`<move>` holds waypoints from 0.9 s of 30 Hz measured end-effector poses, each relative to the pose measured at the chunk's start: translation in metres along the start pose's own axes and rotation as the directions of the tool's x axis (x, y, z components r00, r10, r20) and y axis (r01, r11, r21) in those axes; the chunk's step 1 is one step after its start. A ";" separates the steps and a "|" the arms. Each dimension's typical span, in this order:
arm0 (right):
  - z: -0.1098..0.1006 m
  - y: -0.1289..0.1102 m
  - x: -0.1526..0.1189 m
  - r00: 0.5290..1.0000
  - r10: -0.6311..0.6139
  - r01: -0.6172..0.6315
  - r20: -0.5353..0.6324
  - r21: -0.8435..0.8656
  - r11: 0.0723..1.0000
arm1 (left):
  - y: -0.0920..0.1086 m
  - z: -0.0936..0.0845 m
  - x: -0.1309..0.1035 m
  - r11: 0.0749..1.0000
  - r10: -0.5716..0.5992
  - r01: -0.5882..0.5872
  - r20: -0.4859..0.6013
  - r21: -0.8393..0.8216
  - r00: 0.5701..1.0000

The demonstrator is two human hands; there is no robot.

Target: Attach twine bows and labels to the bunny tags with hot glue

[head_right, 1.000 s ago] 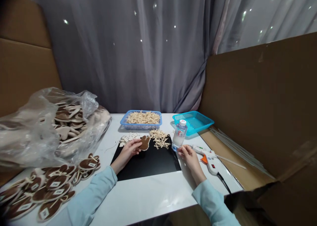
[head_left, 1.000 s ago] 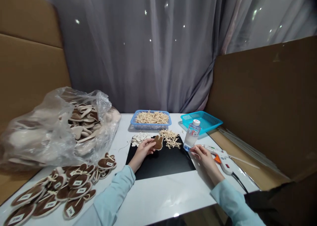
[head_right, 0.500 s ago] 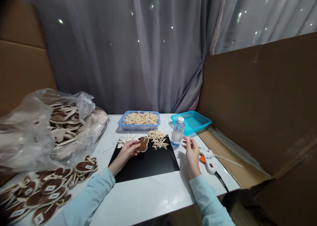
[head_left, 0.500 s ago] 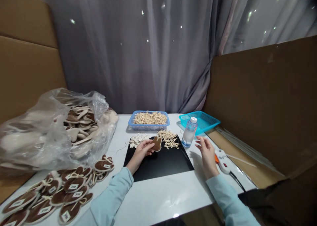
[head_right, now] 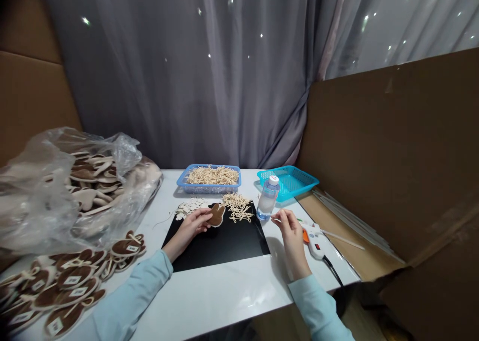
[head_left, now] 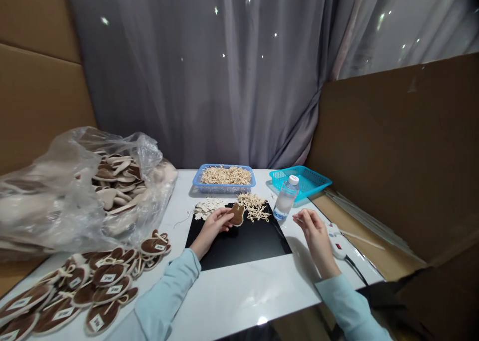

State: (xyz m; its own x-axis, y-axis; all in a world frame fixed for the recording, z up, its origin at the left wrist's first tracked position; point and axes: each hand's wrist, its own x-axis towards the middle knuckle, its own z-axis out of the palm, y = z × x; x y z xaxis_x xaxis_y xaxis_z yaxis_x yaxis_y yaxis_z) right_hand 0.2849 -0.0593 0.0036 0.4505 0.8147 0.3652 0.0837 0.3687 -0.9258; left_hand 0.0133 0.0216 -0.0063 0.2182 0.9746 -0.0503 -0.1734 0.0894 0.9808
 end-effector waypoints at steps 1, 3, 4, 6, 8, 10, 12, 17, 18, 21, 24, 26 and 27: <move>-0.001 0.003 0.002 1.000 0.004 -0.002 0.026 -0.057 0.998 | 0.000 0.000 0.000 1.000 0.000 0.000 -0.001 0.001 1.000; 0.000 0.010 0.008 0.997 0.009 0.006 0.079 -0.180 0.984 | -0.001 -0.001 0.001 1.000 -0.001 0.001 -0.005 0.003 1.000; 0.001 0.012 0.013 0.995 0.006 0.019 0.101 -0.239 0.971 | -0.001 -0.001 0.001 1.000 -0.001 0.001 -0.007 0.003 1.000; 0.003 0.017 0.022 0.992 -0.016 0.058 0.123 -0.345 0.937 | -0.001 -0.001 0.001 1.000 -0.001 0.001 -0.010 0.002 1.000; 0.004 0.018 0.031 0.990 -0.050 0.102 0.132 -0.426 0.899 | -0.001 -0.001 0.001 1.000 -0.002 0.002 -0.009 0.002 1.000; 0.002 0.017 0.039 0.987 -0.072 0.134 0.144 -0.488 0.862 | -0.001 -0.001 0.001 1.000 -0.002 0.002 -0.007 0.003 1.000; -0.003 0.014 0.047 0.985 -0.079 0.151 0.155 -0.538 0.830 | -0.001 -0.001 0.001 1.000 -0.002 0.002 -0.006 0.006 1.000; -0.016 0.006 0.060 0.986 -0.075 0.153 0.152 -0.604 0.782 | -0.001 -0.001 0.002 1.000 -0.007 0.007 -0.006 0.011 1.000; -0.018 0.004 0.059 0.986 -0.072 0.150 0.151 -0.604 0.782 | -0.001 -0.001 0.002 1.000 -0.006 0.006 -0.006 0.011 1.000; -0.021 -0.005 0.047 0.985 -0.048 0.136 0.166 -0.574 0.807 | -0.001 -0.001 0.002 1.000 -0.006 0.006 -0.004 0.009 1.000; -0.022 -0.014 0.020 0.983 -0.007 0.099 0.183 -0.498 0.862 | -0.002 -0.001 0.003 1.000 -0.007 0.006 0.003 0.008 1.000; -0.021 -0.019 -0.001 0.989 0.002 0.062 0.150 -0.421 0.905 | -0.002 -0.001 0.003 1.000 -0.007 0.007 0.008 0.009 1.000; -0.019 -0.021 -0.011 0.993 -0.003 0.049 0.120 -0.384 0.922 | -0.003 -0.001 0.003 1.000 -0.008 0.008 0.011 0.010 1.000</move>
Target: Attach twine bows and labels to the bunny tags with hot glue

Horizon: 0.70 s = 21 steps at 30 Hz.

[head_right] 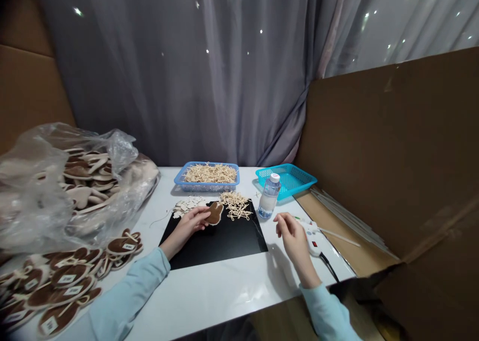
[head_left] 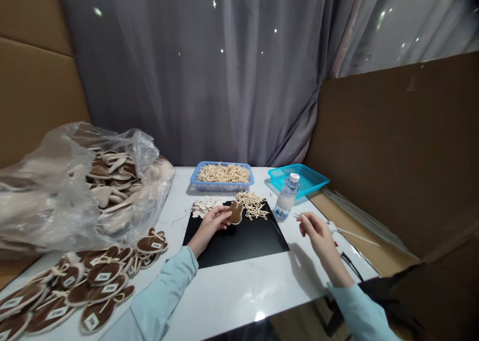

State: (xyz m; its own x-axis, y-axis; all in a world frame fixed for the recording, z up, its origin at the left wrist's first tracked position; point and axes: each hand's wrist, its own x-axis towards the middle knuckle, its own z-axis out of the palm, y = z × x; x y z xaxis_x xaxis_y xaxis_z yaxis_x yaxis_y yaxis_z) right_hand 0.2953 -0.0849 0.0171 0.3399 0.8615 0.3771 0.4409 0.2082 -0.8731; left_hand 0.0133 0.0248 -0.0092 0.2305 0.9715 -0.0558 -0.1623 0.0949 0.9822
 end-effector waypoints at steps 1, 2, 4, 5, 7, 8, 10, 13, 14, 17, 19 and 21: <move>0.002 -0.004 -0.010 0.999 0.012 -0.010 -0.040 0.054 0.998 | 0.000 0.000 0.000 1.000 0.000 0.000 0.003 0.001 1.000; 0.005 -0.008 -0.018 0.996 0.034 -0.024 -0.081 0.124 0.992 | -0.001 0.000 0.000 1.000 -0.001 0.001 0.007 0.003 1.000; 0.012 -0.016 -0.032 0.983 0.124 -0.072 -0.135 0.334 0.940 | -0.003 0.000 0.000 1.000 -0.001 0.000 0.017 0.007 1.000; 0.016 -0.021 -0.038 0.975 0.176 -0.098 -0.136 0.444 0.891 | -0.004 -0.001 0.001 1.000 0.000 0.000 0.023 0.009 1.000; 0.023 -0.028 -0.047 0.959 0.261 -0.141 -0.108 0.618 0.773 | -0.006 -0.002 0.002 1.000 0.001 -0.001 0.035 0.014 0.999; 0.026 -0.031 -0.051 0.955 0.284 -0.159 -0.085 0.662 0.733 | -0.006 -0.002 0.003 1.000 0.001 -0.002 0.039 0.016 0.999; 0.030 -0.036 -0.059 0.947 0.319 -0.207 -0.027 0.709 0.674 | -0.007 -0.003 0.004 1.000 0.002 -0.003 0.046 0.021 0.999; 0.033 -0.039 -0.075 0.928 0.367 -0.290 0.067 0.749 0.595 | -0.004 -0.002 0.001 0.999 0.001 -0.003 0.080 0.033 0.997; 0.032 -0.039 -0.080 0.919 0.383 -0.310 0.091 0.767 0.562 | -0.003 0.000 -0.001 0.999 -0.004 0.000 0.107 0.042 0.994; 0.030 -0.040 -0.094 0.896 0.427 -0.323 0.119 0.836 0.444 | 0.001 0.015 -0.015 0.996 -0.034 0.014 0.232 0.085 0.972; 0.027 -0.040 -0.099 0.879 0.461 -0.315 0.123 0.875 0.367 | 0.002 0.034 -0.026 0.992 -0.052 0.013 0.326 0.122 0.944; 0.022 -0.040 -0.101 0.862 0.490 -0.310 0.130 0.900 0.307 | 0.000 0.058 -0.035 0.988 -0.056 -0.007 0.404 0.153 0.913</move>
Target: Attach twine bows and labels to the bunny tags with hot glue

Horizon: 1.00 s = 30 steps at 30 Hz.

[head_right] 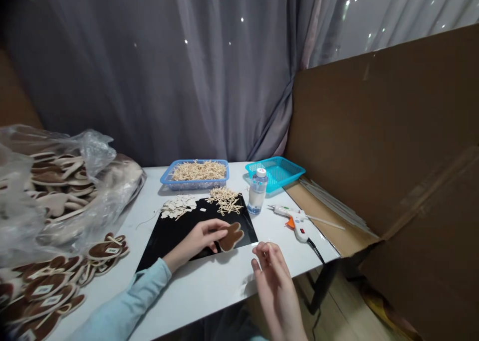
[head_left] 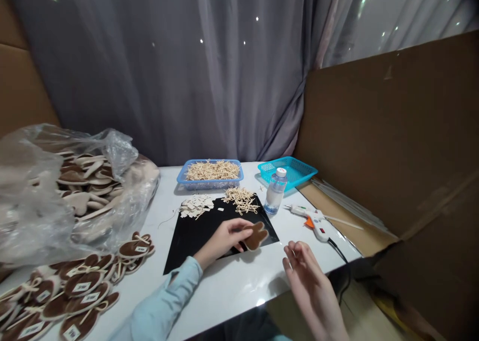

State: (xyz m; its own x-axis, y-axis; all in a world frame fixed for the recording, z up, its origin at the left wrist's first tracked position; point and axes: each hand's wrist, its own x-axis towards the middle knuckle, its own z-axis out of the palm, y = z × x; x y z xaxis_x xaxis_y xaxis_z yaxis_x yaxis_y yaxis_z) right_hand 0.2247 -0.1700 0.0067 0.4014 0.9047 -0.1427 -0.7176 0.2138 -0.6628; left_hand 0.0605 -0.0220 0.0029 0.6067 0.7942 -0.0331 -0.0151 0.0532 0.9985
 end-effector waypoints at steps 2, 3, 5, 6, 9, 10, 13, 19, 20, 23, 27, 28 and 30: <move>-0.003 -0.005 0.001 1.000 0.013 -0.013 -0.002 0.033 0.999 | 0.000 0.026 0.005 0.999 0.027 -0.028 0.042 0.024 0.999; -0.005 -0.007 0.002 1.000 0.015 -0.016 0.009 0.037 0.999 | -0.001 0.039 0.009 0.999 0.038 -0.039 0.055 0.025 0.998; -0.010 -0.011 0.004 0.999 0.018 -0.018 0.041 0.010 1.000 | -0.004 0.058 0.017 0.999 0.051 -0.052 0.070 0.009 0.996; -0.013 -0.012 0.006 0.998 0.018 -0.017 0.057 -0.022 1.000 | -0.005 0.066 0.021 0.999 0.051 -0.051 0.077 -0.005 0.996; -0.026 -0.008 0.013 0.996 -0.018 0.031 0.089 -0.152 0.988 | -0.009 0.076 0.030 0.998 0.034 -0.030 0.090 -0.054 0.995; -0.031 -0.006 0.016 0.995 -0.045 0.061 0.091 -0.187 0.980 | -0.011 0.077 0.032 0.997 0.028 -0.021 0.090 -0.070 0.996; -0.043 0.003 0.027 0.988 -0.120 0.143 0.097 -0.279 0.950 | -0.012 0.076 0.031 0.993 0.008 0.002 0.089 -0.115 0.996; -0.048 0.006 0.041 0.983 -0.126 0.168 0.132 -0.398 0.902 | -0.012 0.075 0.026 0.961 -0.039 0.069 0.115 -0.266 0.993; -0.047 0.006 0.041 0.985 -0.118 0.157 0.126 -0.372 0.915 | -0.012 0.075 0.026 0.951 -0.048 0.082 0.117 -0.298 0.992; -0.044 0.005 0.043 0.988 -0.099 0.130 0.115 -0.308 0.943 | -0.013 0.077 0.026 0.917 -0.079 0.121 0.124 -0.381 0.989; -0.039 0.004 0.048 0.985 -0.096 0.136 0.141 -0.309 0.941 | -0.016 0.078 0.027 0.874 -0.118 0.169 0.138 -0.456 0.983; -0.038 0.003 0.050 0.985 -0.091 0.134 0.148 -0.310 0.941 | -0.016 0.078 0.027 0.865 -0.125 0.177 0.142 -0.469 0.982; -0.035 0.001 0.054 0.984 -0.077 0.125 0.162 -0.311 0.942 | -0.017 0.078 0.027 0.851 -0.130 0.187 0.149 -0.491 0.980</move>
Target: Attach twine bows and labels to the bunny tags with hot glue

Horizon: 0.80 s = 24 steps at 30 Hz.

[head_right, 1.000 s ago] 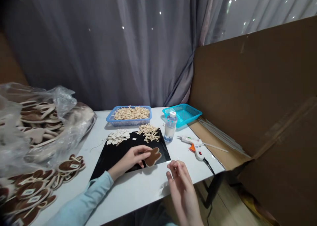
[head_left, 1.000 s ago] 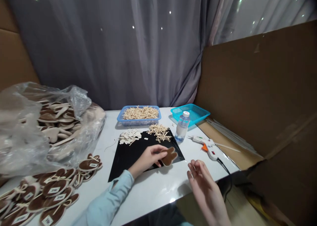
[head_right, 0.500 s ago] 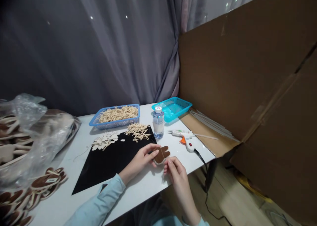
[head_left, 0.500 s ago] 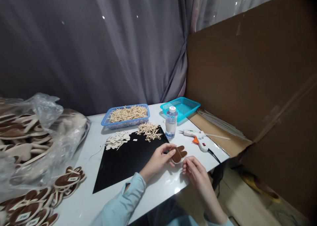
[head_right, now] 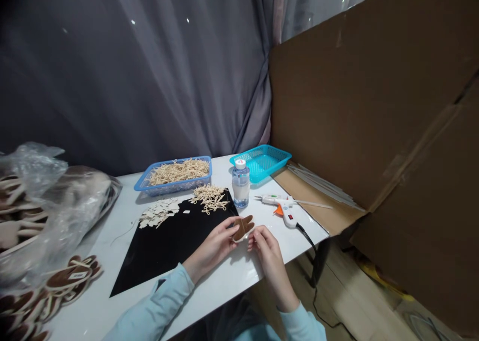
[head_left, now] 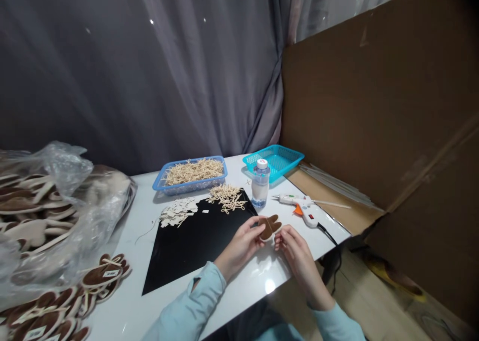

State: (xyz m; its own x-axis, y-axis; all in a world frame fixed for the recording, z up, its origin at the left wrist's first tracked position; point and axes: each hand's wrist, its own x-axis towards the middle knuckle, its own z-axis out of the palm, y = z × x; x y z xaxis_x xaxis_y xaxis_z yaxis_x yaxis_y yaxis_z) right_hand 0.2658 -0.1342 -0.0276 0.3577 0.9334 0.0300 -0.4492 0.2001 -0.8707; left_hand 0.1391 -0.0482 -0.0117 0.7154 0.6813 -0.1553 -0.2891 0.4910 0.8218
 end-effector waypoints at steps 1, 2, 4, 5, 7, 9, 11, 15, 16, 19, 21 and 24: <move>0.001 -0.002 0.003 1.000 0.006 -0.006 0.009 0.002 1.000 | 0.000 0.000 0.000 1.000 -0.001 0.001 0.003 -0.011 1.000; 0.001 -0.004 0.006 1.000 0.013 -0.013 0.018 0.005 1.000 | 0.000 -0.001 0.001 1.000 0.000 0.000 0.005 -0.020 1.000; 0.002 -0.009 0.014 0.998 0.035 -0.036 0.046 0.005 0.999 | 0.001 -0.002 0.002 0.999 0.007 -0.007 0.009 -0.032 1.000; 0.002 -0.012 0.019 0.997 0.051 -0.051 0.064 0.001 0.999 | 0.001 -0.002 0.003 0.999 0.011 -0.011 0.010 -0.034 1.000; 0.002 -0.018 0.031 0.991 0.085 -0.084 0.102 -0.019 0.996 | 0.002 -0.004 0.004 0.999 0.021 -0.020 0.012 -0.031 1.000; 0.002 -0.025 0.044 0.985 0.111 -0.106 0.130 -0.052 0.993 | 0.003 -0.005 0.006 0.999 0.033 -0.033 0.009 -0.017 0.999; 0.004 -0.033 0.057 0.981 0.124 -0.110 0.150 -0.098 0.989 | 0.005 -0.008 0.008 0.999 0.050 -0.050 0.002 0.006 0.999; 0.012 -0.046 0.081 0.964 0.149 -0.095 0.220 -0.236 0.967 | 0.011 -0.013 0.008 0.994 0.076 -0.075 -0.009 0.079 0.997; 0.014 -0.048 0.086 0.958 0.158 -0.089 0.240 -0.277 0.957 | 0.013 -0.013 0.008 0.992 0.081 -0.079 -0.013 0.100 0.997; 0.022 -0.050 0.099 0.942 0.171 -0.043 0.288 -0.402 0.914 | 0.014 -0.015 0.009 0.983 0.101 -0.095 -0.031 0.157 0.994; 0.027 -0.050 0.100 0.936 0.147 0.026 0.318 -0.480 0.877 | 0.013 -0.016 0.011 0.977 0.118 -0.107 -0.048 0.183 0.992; 0.036 -0.051 0.090 0.925 0.079 0.163 0.372 -0.575 0.802 | 0.011 -0.016 0.013 0.972 0.147 -0.129 -0.082 0.198 0.986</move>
State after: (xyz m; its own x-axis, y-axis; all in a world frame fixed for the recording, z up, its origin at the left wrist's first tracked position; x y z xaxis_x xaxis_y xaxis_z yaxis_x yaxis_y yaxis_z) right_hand 0.2915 -0.0502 0.0375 -0.0094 0.9899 0.1415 0.1689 0.1411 -0.9755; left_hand 0.1351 -0.0247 -0.0137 0.6107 0.7881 -0.0768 -0.2473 0.2820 0.9270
